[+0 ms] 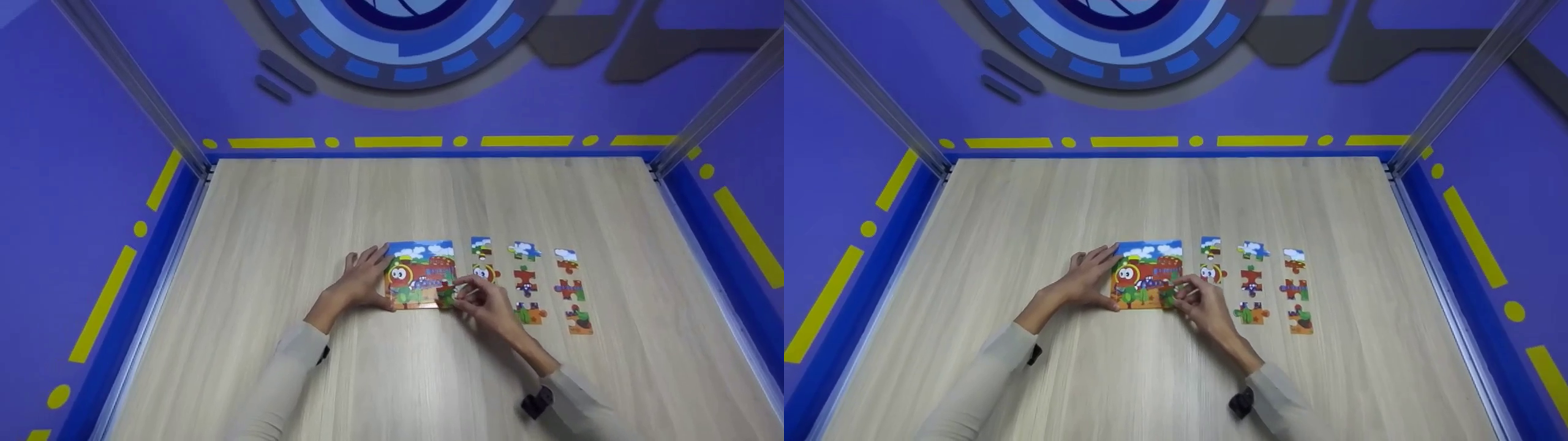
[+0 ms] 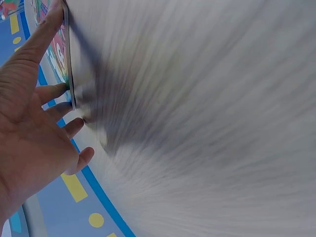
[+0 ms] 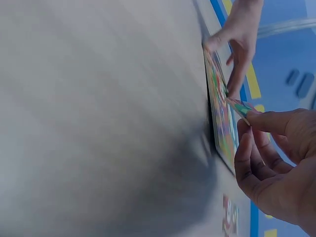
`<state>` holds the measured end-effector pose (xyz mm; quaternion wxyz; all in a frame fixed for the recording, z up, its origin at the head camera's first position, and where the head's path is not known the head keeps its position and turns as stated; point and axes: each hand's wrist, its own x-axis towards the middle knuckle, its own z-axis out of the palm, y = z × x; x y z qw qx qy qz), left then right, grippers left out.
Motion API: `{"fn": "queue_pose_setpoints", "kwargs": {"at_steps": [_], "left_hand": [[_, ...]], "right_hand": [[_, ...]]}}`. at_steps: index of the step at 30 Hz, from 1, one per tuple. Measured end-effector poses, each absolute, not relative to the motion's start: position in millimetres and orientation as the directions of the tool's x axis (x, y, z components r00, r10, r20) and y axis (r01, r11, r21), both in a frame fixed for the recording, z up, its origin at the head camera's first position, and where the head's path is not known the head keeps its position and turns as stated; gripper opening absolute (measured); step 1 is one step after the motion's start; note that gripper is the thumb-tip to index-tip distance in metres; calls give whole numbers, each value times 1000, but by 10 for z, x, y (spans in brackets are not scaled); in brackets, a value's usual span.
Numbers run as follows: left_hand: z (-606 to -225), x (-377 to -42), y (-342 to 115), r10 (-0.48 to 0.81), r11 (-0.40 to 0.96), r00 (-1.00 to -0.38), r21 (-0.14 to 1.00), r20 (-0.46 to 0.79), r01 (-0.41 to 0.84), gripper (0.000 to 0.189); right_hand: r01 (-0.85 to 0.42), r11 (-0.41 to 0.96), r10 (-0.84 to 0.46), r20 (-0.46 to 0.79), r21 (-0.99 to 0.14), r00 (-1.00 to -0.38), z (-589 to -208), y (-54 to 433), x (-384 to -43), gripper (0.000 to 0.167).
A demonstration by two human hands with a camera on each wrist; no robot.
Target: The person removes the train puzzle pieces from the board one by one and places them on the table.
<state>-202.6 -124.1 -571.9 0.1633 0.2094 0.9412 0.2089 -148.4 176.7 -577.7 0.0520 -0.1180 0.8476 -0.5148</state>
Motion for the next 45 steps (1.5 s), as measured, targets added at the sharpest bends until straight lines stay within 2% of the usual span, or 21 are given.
{"fn": "queue_pose_setpoints", "kwargs": {"at_steps": [7, 17, 28, 36, 45], "left_hand": [[-5726, -2025, -1232, 474, 821, -854, 458, -213, 341, 110], [-5735, -2011, -1247, 467, 817, -858, 474, -212, 327, 109], [-5729, -1994, -1255, 464, 812, -861, 488, -205, 321, 108], [-5703, -2020, -1253, 458, 827, -862, 461, -219, 322, 110], [-5699, -2012, -1244, 457, 831, -859, 455, -231, 320, 111]], "right_hand": [[-124, 496, -199, 27, -859, -980, -5767, 2117, -1424, 42], [-155, 511, -197, 60, -845, -979, -5757, 2394, -1371, 39], [-132, 569, -195, 23, -812, -980, -5808, 2422, -1332, 40], [-200, 638, -200, 91, -743, -976, -5855, 2416, -1333, 38], [-169, 683, -173, 67, -711, -983, -5887, 2423, -1319, 42]]}}
